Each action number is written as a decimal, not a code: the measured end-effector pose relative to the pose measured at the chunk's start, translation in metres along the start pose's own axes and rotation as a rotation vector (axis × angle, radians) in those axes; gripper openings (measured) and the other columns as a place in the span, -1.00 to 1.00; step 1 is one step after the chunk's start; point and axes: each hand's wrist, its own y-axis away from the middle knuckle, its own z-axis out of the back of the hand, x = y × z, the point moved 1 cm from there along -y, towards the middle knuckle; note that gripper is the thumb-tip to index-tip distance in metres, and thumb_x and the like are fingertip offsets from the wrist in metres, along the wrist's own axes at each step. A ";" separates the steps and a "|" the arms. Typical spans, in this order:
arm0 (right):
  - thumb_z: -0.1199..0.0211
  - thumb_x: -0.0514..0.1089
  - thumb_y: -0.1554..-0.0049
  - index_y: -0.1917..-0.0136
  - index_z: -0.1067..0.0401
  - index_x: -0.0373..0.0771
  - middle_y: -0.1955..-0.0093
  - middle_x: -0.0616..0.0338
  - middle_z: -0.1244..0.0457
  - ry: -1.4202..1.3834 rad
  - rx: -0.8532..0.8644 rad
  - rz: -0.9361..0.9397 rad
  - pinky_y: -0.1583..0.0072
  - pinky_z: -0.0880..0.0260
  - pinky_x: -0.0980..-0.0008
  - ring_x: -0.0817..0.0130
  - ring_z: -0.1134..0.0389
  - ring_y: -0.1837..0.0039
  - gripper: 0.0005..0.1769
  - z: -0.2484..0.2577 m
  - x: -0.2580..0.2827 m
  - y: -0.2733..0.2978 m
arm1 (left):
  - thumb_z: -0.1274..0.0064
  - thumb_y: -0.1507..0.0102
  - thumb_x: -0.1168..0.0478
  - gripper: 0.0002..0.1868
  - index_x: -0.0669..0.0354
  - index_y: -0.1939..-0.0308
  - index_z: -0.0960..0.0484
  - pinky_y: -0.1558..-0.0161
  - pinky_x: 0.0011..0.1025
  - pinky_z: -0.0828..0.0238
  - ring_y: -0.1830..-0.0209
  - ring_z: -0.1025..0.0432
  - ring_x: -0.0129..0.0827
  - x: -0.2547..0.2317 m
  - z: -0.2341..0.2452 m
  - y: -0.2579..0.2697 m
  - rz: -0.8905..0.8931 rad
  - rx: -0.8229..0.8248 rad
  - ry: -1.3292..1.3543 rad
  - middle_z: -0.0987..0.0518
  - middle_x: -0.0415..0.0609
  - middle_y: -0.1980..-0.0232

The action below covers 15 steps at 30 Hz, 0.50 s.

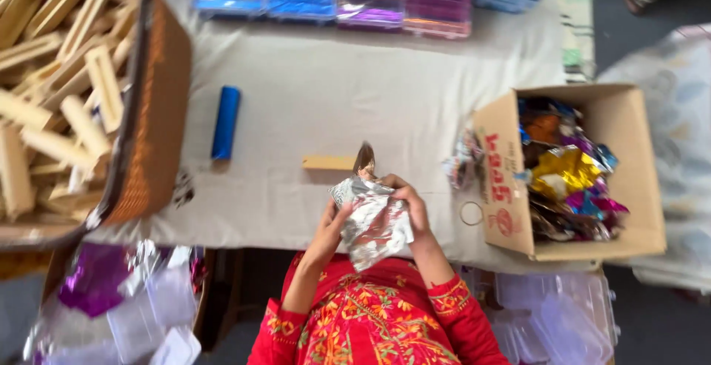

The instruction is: Manually assembling and packaging small wooden components into foil wrappers.

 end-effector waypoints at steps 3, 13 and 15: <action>0.01 -0.17 -0.07 0.06 -0.37 -0.33 0.08 0.05 -0.31 0.046 -0.102 0.007 -0.07 -0.38 0.31 0.31 -0.33 0.03 -0.76 0.010 -0.001 0.002 | -0.12 -0.33 0.24 -0.41 0.29 -0.40 -0.29 -0.24 -0.29 -0.37 -0.20 -0.44 -0.31 -0.017 0.015 0.002 -0.183 -0.150 0.112 -0.56 0.05 -0.22; -0.39 -0.13 -0.04 -0.27 -0.42 -0.29 -0.20 0.21 -0.36 1.041 -0.190 -0.237 -0.26 -0.35 0.35 0.39 -0.35 -0.19 -0.47 -0.006 -0.053 -0.009 | 0.06 -0.21 0.52 -0.21 0.08 -0.54 -0.25 0.12 -0.40 -0.51 0.18 -0.52 -0.34 -0.071 0.078 0.038 -0.393 -0.623 -0.060 -0.65 0.07 0.09; -0.59 -0.11 0.20 -0.51 -0.15 -0.19 -0.45 0.14 -0.14 1.298 -0.108 -0.166 -0.30 -0.34 0.23 0.30 -0.25 -0.32 0.08 -0.053 -0.064 -0.016 | 0.00 -0.13 0.54 -0.15 0.00 -0.50 -0.23 0.14 -0.29 -0.51 0.22 -0.57 -0.23 -0.086 0.085 0.045 -0.357 -0.769 -0.436 -0.70 0.07 0.14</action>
